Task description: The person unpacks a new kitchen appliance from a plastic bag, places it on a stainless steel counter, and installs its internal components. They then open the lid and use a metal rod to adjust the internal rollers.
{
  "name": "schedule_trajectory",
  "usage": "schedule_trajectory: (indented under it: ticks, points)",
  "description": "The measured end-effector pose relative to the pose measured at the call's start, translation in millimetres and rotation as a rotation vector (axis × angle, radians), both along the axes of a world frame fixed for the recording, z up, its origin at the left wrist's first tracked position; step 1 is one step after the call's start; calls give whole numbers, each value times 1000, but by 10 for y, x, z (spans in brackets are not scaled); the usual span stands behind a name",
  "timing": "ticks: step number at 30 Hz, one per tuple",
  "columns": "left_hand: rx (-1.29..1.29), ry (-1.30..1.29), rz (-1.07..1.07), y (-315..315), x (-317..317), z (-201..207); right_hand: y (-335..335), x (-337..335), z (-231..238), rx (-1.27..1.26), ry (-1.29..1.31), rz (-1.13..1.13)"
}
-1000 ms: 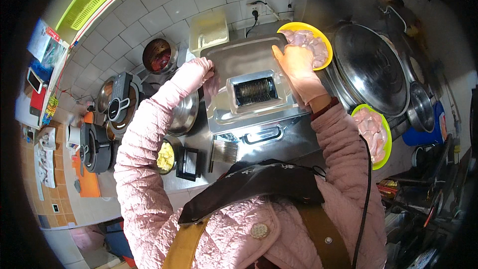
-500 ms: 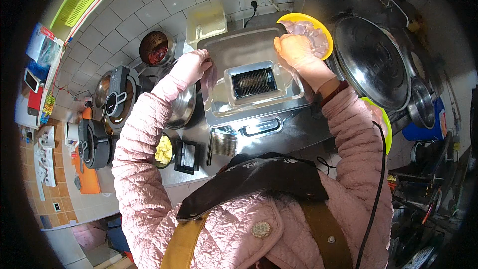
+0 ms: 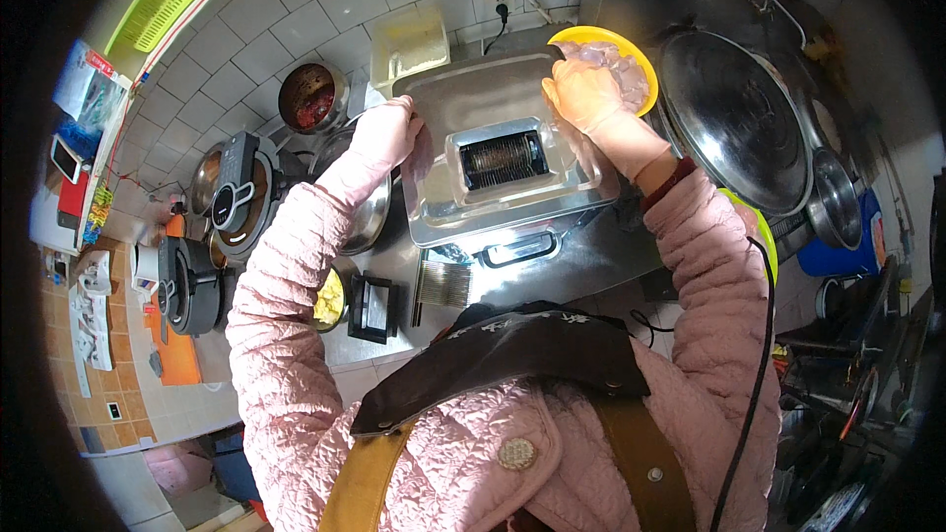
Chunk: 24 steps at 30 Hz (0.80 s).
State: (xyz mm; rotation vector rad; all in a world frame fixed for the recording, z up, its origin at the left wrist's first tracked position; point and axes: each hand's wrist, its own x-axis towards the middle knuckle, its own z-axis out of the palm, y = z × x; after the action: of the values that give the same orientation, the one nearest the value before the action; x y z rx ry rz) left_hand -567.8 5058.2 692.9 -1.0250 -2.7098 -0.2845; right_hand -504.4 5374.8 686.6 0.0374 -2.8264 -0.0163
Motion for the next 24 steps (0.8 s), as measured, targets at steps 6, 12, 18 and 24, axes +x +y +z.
schedule_trajectory:
  ticks: [6,12,18,24]
  points:
    - [-107,62,-138,-8,-99,0,-159,57,-42,-65,35,-249]
    - [-125,0,-133,-19,-125,-5,-154,156,-29,-196,102,-204]
    - [-220,-15,-3,25,-76,108,-147,186,-13,-193,120,-156]
    - [-48,-192,-151,-109,-185,354,-143,170,-36,-224,103,-144]
